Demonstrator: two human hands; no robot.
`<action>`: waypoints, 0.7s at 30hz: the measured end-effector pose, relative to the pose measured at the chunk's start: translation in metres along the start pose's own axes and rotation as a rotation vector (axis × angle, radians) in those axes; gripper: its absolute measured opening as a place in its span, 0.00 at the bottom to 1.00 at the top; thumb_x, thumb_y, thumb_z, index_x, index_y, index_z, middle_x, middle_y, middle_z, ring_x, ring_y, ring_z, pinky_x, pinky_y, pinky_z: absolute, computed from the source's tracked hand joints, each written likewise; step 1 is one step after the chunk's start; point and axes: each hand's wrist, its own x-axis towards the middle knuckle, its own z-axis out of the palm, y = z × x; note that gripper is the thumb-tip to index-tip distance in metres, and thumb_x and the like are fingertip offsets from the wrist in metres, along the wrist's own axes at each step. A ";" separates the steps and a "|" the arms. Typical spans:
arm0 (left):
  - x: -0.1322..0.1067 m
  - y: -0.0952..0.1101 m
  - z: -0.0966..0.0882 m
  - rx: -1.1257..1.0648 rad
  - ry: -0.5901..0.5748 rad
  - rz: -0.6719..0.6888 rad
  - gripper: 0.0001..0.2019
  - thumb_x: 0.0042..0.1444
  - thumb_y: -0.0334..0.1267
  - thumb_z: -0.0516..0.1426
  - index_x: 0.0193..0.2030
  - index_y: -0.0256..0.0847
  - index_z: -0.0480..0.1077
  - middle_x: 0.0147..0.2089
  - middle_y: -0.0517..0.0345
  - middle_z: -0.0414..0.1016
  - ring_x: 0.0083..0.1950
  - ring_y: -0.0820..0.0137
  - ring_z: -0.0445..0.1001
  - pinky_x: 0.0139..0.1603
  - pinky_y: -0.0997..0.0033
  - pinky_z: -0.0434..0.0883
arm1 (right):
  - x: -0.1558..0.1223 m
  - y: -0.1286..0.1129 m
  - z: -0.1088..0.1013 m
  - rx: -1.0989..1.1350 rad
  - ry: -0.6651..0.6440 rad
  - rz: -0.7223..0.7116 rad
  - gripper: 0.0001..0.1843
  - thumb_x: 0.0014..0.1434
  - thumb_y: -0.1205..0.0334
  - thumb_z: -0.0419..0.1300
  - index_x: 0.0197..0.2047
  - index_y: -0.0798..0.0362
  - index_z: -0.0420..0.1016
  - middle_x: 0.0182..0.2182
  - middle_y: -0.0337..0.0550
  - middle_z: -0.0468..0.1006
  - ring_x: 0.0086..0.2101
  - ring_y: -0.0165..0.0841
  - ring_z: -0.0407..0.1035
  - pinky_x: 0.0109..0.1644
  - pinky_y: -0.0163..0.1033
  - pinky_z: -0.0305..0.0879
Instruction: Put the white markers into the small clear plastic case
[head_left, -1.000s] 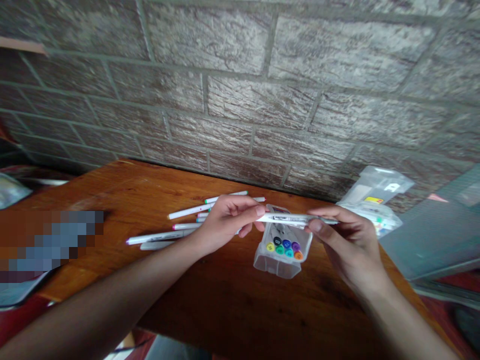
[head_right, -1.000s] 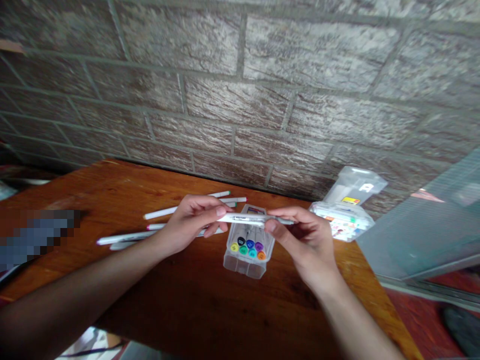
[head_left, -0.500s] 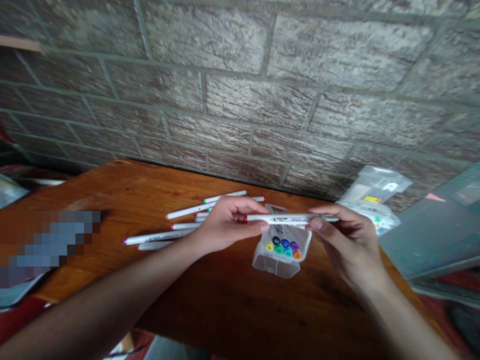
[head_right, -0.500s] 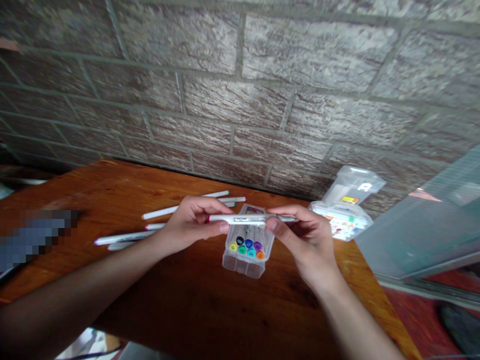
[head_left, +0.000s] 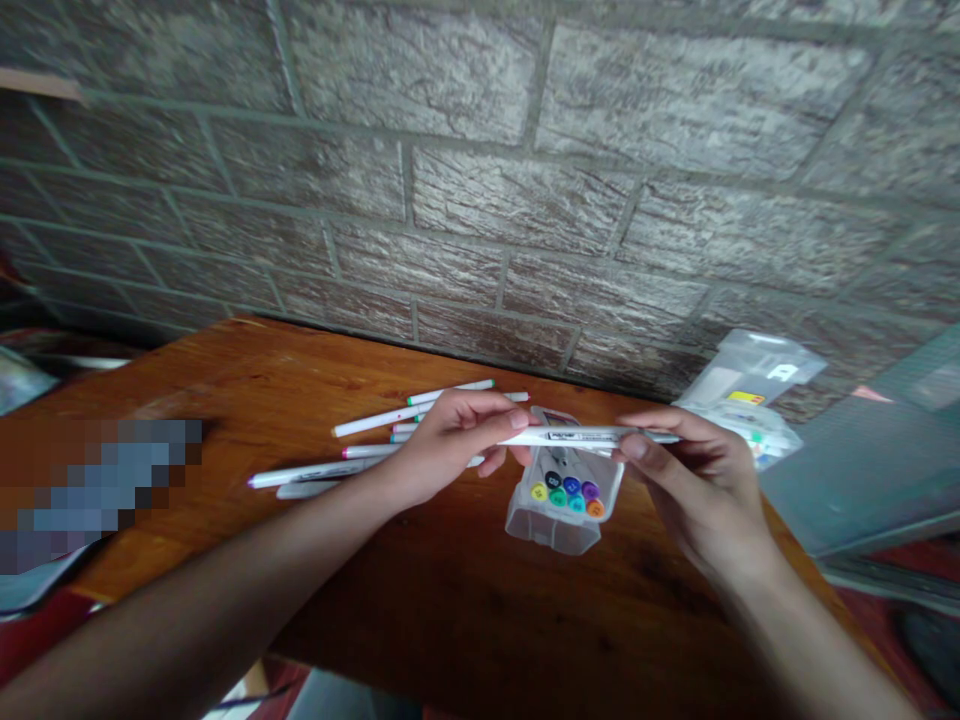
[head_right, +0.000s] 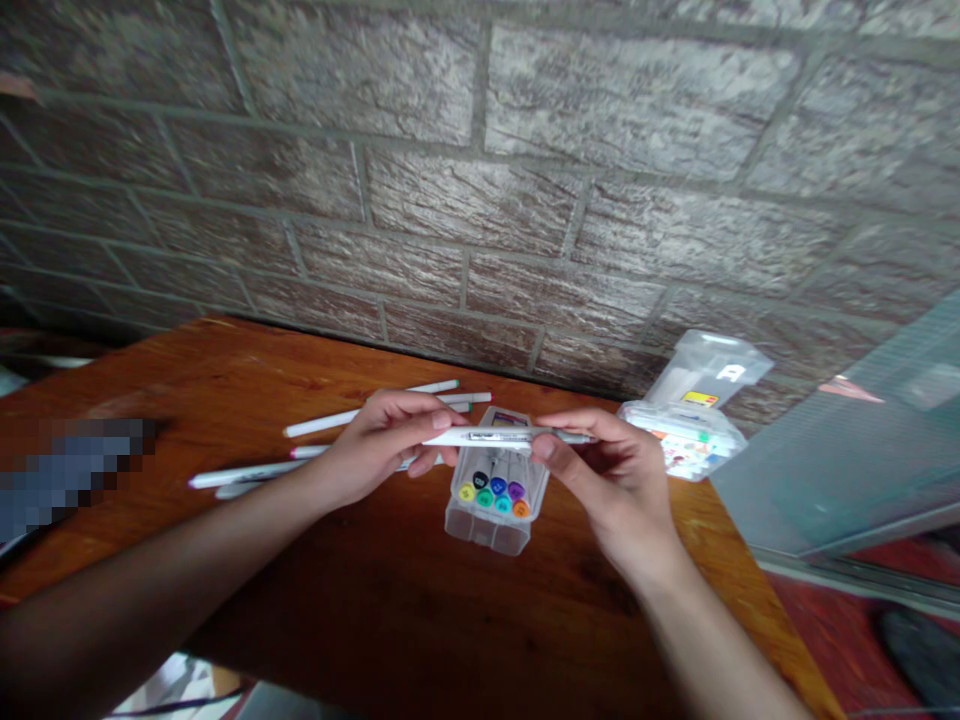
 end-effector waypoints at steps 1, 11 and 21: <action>0.000 0.000 0.000 -0.014 -0.002 -0.003 0.12 0.67 0.45 0.65 0.44 0.37 0.84 0.31 0.55 0.84 0.22 0.81 0.67 0.22 0.80 0.62 | 0.000 0.000 0.000 0.003 -0.001 0.002 0.12 0.52 0.52 0.81 0.40 0.41 0.91 0.28 0.36 0.87 0.27 0.25 0.78 0.34 0.26 0.75; 0.000 0.001 0.003 0.030 -0.002 0.029 0.11 0.55 0.35 0.73 0.45 0.37 0.85 0.38 0.53 0.86 0.24 0.81 0.69 0.21 0.83 0.61 | 0.000 -0.004 0.001 0.032 0.022 0.038 0.13 0.50 0.51 0.81 0.39 0.43 0.91 0.27 0.37 0.86 0.28 0.26 0.77 0.36 0.26 0.74; -0.001 0.003 0.001 0.070 0.011 0.036 0.14 0.58 0.40 0.71 0.50 0.40 0.86 0.37 0.50 0.87 0.22 0.80 0.66 0.21 0.79 0.60 | 0.000 -0.007 0.002 0.050 0.050 0.066 0.14 0.47 0.51 0.82 0.37 0.43 0.91 0.27 0.36 0.86 0.27 0.26 0.77 0.35 0.26 0.74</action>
